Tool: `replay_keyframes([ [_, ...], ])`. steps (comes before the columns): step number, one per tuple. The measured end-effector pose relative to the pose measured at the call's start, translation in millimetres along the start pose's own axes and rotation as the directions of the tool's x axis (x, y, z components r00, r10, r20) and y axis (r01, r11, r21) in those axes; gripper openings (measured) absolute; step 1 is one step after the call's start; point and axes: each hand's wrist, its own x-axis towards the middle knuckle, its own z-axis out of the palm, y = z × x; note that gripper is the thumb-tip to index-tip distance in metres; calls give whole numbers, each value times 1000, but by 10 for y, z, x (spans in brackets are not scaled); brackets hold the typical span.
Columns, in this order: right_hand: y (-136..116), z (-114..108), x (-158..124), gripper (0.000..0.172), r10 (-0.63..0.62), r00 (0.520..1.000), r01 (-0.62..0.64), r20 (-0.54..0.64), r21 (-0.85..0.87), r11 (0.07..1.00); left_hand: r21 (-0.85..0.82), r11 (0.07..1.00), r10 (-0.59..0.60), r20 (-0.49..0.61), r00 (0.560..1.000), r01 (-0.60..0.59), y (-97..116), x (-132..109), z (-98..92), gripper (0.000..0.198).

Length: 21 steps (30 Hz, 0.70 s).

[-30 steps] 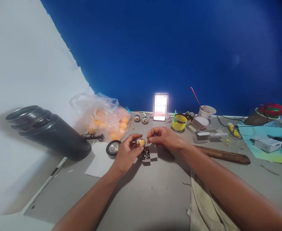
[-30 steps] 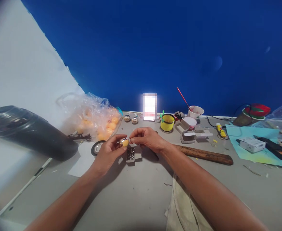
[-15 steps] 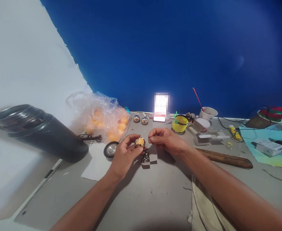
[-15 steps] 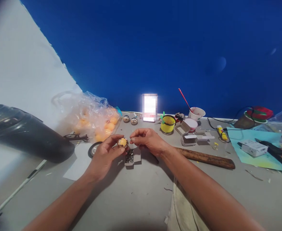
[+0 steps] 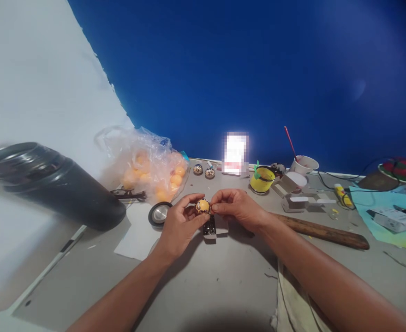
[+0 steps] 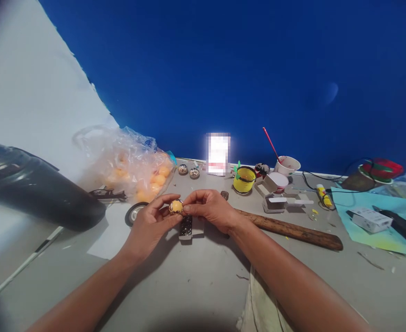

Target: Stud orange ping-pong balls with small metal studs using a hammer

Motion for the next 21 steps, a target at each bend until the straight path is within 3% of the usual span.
replay_keyframes([
  [10,-72,53,-27,22,-2,1000,2,-2,17,1000,18,999,39,-5,999,-38,-9,-4,-6,48],
  [21,-29,34,-5,25,19,999,-19,-28,5,1000,90,990,109,-23,994,-107,-63,-3,1,44],
])
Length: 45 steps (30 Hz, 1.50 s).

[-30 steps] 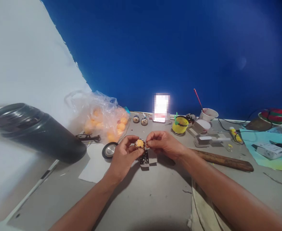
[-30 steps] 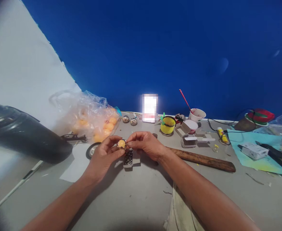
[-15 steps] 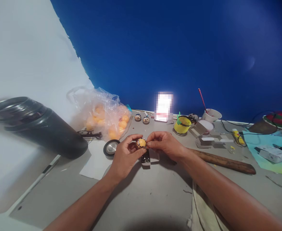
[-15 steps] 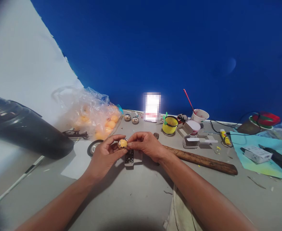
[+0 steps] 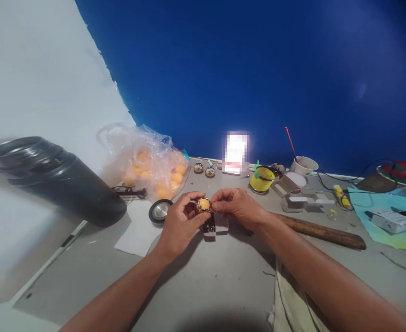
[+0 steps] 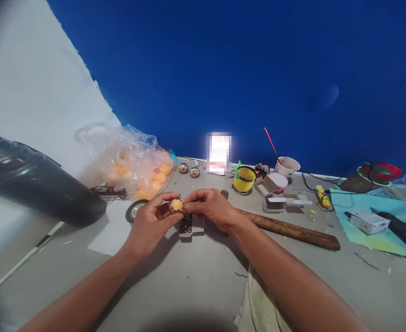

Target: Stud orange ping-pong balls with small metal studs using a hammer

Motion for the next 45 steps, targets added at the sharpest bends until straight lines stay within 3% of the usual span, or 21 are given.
replay_keyframes([
  [8,-16,22,-9,28,-6,1000,4,-31,-70,998,57,998,30,-12,999,-29,-19,-8,-7,42],
  [14,5,10,7,33,10,1000,-10,-18,-25,1000,145,985,102,-71,992,-91,-19,-34,2,38],
  [23,69,-68,49,28,9,998,-8,61,-11,1000,81,996,35,-60,998,-30,12,-50,18,43],
  [31,-58,-23,-2,23,-6,999,13,44,-155,988,133,991,-7,-84,996,18,30,-82,38,43],
  [39,-81,-37,-31,23,-26,998,42,58,-291,956,-111,976,-184,47,982,188,76,-54,58,46],
  [42,-154,-108,-48,25,-62,993,94,101,-359,928,-234,940,-220,149,964,251,49,-41,41,50],
  [45,-312,-246,-99,26,-121,990,138,68,-472,871,-349,894,-219,204,954,280,38,-30,29,53],
])
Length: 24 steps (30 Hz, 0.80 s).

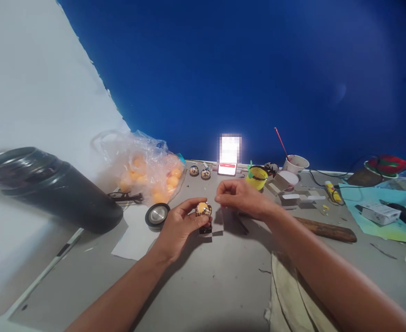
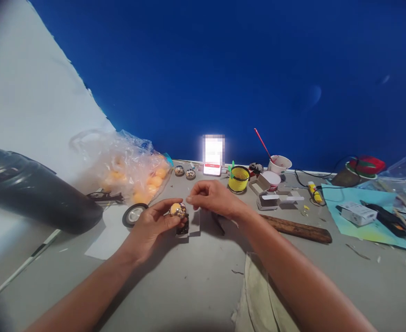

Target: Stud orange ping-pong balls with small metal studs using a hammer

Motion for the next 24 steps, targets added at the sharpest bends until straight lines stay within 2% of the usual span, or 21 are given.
replay_keyframes([
  [2,-51,-162,-49,24,-8,999,-7,-53,-262,965,-66,998,5,7,1000,-5,7,7,0,48],
  [4,-73,-303,-107,20,55,998,-68,-39,-596,800,-105,994,10,4,1000,-9,16,16,4,40],
  [6,-56,-387,-155,23,202,979,-156,-42,-788,595,-119,993,8,-8,1000,-9,20,26,4,33],
  [9,11,-396,-182,31,308,950,-166,-45,-910,380,-113,994,-5,-29,1000,1,20,38,-3,29],
  [13,74,-336,-155,39,264,964,-102,-36,-965,241,-121,992,-34,-6,999,33,13,37,-18,32],
  [16,64,-321,-144,43,302,951,-136,-70,-970,204,-142,988,-52,32,998,57,5,32,-29,36],
  [18,43,-318,-149,38,345,936,-154,-72,-963,219,-153,986,-63,42,997,69,-1,40,-36,37],
  [22,17,-354,-169,28,355,933,-164,-51,-941,296,-106,992,-66,11,998,67,-8,77,-45,34],
  [24,8,-421,-174,23,346,937,-182,-48,-912,367,-83,995,-52,-17,999,50,-9,90,-46,34],
])
